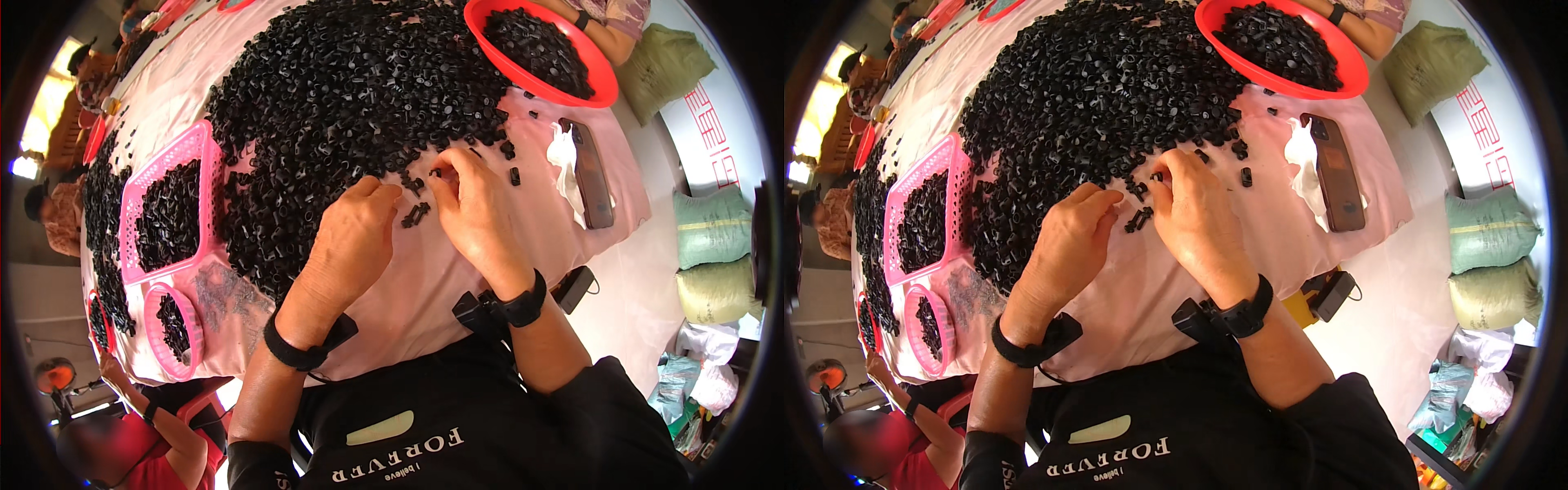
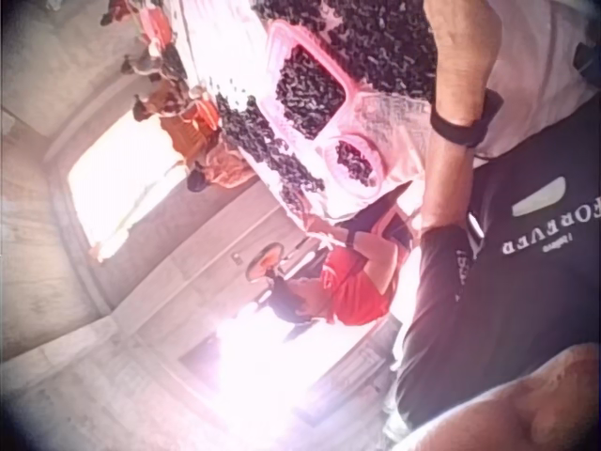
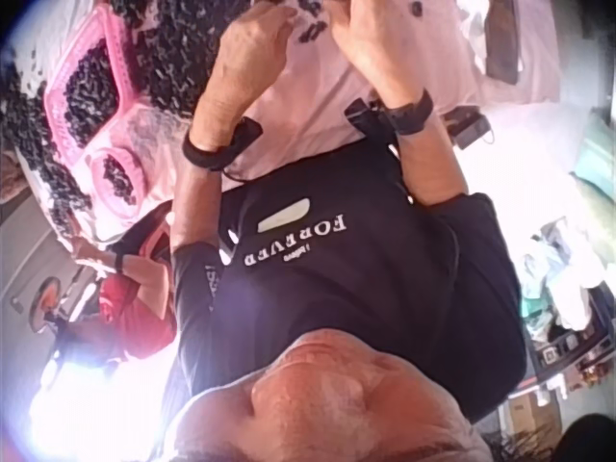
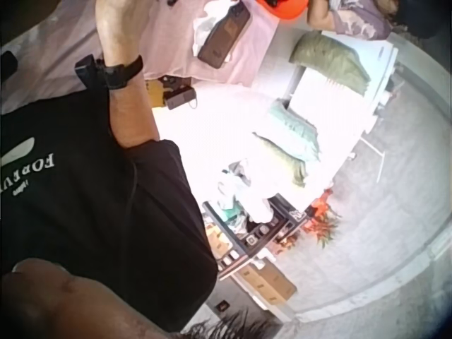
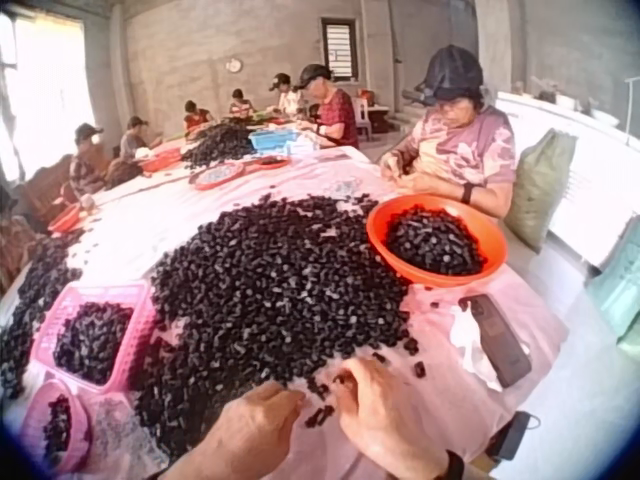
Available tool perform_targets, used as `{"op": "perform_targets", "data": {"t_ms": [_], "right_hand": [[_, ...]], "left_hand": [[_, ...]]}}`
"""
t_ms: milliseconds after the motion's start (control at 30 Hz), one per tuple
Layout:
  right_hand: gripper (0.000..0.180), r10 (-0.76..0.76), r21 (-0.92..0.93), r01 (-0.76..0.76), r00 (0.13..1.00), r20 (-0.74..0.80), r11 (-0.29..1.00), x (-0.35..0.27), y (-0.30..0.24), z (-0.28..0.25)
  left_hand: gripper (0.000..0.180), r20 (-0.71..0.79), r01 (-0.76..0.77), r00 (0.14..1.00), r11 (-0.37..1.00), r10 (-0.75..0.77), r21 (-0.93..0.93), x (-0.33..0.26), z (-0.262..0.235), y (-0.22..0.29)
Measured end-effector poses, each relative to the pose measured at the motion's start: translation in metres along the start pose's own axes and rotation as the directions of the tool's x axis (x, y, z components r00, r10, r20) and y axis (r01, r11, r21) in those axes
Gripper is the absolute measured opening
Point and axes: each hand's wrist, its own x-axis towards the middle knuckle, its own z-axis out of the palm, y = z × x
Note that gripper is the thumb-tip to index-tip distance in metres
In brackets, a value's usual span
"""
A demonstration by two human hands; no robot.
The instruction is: Sorting and inspecting small black plastic shoe components on a table.
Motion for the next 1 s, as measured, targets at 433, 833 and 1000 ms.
{"op": "perform_targets", "data": {"t_ms": [433, 833, 1000], "right_hand": [[0.028, -0.185, -0.039, 0.188, 0.980, 0.074, 0.981, -0.002, 0.007, 0.004], [0.018, -0.136, -0.051, 0.137, 0.991, 0.008, 0.989, 0.000, 0.005, -0.002], [0.015, 0.076, 0.110, -0.076, 0.997, 0.007, 0.991, 0.002, 0.000, -0.002]], "left_hand": [[0.029, 0.017, -0.018, 1.000, 0.993, 0.016, 0.115, 0.019, 0.009, -0.002], [0.028, 0.033, 0.004, 0.999, 0.997, -0.007, 0.078, 0.003, 0.010, 0.006], [0.024, 0.019, -0.029, 0.999, 0.999, 0.029, 0.037, 0.004, 0.010, 0.010]]}}
